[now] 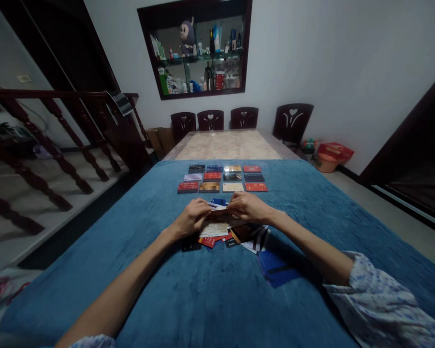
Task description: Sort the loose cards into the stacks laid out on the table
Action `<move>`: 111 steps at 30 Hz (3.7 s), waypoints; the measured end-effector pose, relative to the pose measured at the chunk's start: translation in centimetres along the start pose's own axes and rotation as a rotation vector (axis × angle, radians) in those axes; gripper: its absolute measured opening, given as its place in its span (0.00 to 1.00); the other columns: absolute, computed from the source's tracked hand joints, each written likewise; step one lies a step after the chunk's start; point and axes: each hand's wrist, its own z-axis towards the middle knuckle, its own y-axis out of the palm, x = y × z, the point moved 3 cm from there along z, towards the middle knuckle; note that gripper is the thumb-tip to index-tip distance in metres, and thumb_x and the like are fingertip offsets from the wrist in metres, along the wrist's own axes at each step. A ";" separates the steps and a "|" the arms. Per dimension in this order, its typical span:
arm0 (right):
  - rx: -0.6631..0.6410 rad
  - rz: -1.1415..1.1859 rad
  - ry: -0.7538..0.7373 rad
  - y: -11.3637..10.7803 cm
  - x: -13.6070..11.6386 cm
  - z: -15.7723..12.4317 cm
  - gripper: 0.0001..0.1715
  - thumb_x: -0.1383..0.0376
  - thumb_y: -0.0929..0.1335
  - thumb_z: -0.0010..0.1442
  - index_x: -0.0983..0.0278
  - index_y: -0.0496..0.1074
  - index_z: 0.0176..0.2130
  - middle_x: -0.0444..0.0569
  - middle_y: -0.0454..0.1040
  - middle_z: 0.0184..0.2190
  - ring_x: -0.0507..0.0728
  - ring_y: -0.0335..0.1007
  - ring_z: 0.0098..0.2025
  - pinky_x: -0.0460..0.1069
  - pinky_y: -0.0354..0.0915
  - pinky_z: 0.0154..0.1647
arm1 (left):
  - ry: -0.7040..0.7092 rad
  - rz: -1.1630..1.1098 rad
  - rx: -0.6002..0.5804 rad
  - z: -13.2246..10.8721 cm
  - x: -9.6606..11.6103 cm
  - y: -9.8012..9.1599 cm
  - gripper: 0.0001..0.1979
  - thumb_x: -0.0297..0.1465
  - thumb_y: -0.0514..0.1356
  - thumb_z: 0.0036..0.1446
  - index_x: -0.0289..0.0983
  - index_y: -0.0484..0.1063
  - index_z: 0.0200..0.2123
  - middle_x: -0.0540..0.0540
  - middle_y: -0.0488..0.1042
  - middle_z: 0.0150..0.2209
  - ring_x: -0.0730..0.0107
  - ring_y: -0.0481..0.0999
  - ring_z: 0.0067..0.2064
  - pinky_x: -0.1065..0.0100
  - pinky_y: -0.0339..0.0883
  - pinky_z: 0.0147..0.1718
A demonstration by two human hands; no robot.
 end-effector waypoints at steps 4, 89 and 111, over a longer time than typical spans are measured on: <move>0.009 -0.024 0.077 0.0 -0.2 0.1 0.12 0.72 0.65 0.61 0.64 0.78 0.31 0.50 0.75 0.27 0.56 0.66 0.36 0.48 0.57 0.34 | -0.038 0.008 0.000 0.1 -0.2 0.2 0.14 0.23 0.52 0.64 0.36 0.77 0.44 0.43 0.79 0.38 0.63 0.72 0.43 0.60 0.70 0.44; -0.168 -0.191 0.378 -0.7 4.9 8.1 0.17 0.55 0.71 0.59 0.61 0.76 0.45 0.57 0.69 0.47 0.66 0.62 0.53 0.54 0.64 0.45 | -0.424 0.285 -0.333 5.2 -10.8 -1.5 0.22 0.30 0.63 0.52 0.42 0.71 0.53 0.41 0.70 0.52 0.49 0.63 0.54 0.49 0.55 0.51; -0.340 -0.215 0.454 0.0 6.7 10.2 0.20 0.52 0.70 0.59 0.58 0.77 0.48 0.56 0.72 0.54 0.68 0.64 0.58 0.55 0.67 0.48 | -0.502 0.323 -0.515 6.5 -13.4 -0.1 0.23 0.34 0.61 0.54 0.41 0.71 0.54 0.40 0.74 0.50 0.46 0.61 0.56 0.50 0.55 0.50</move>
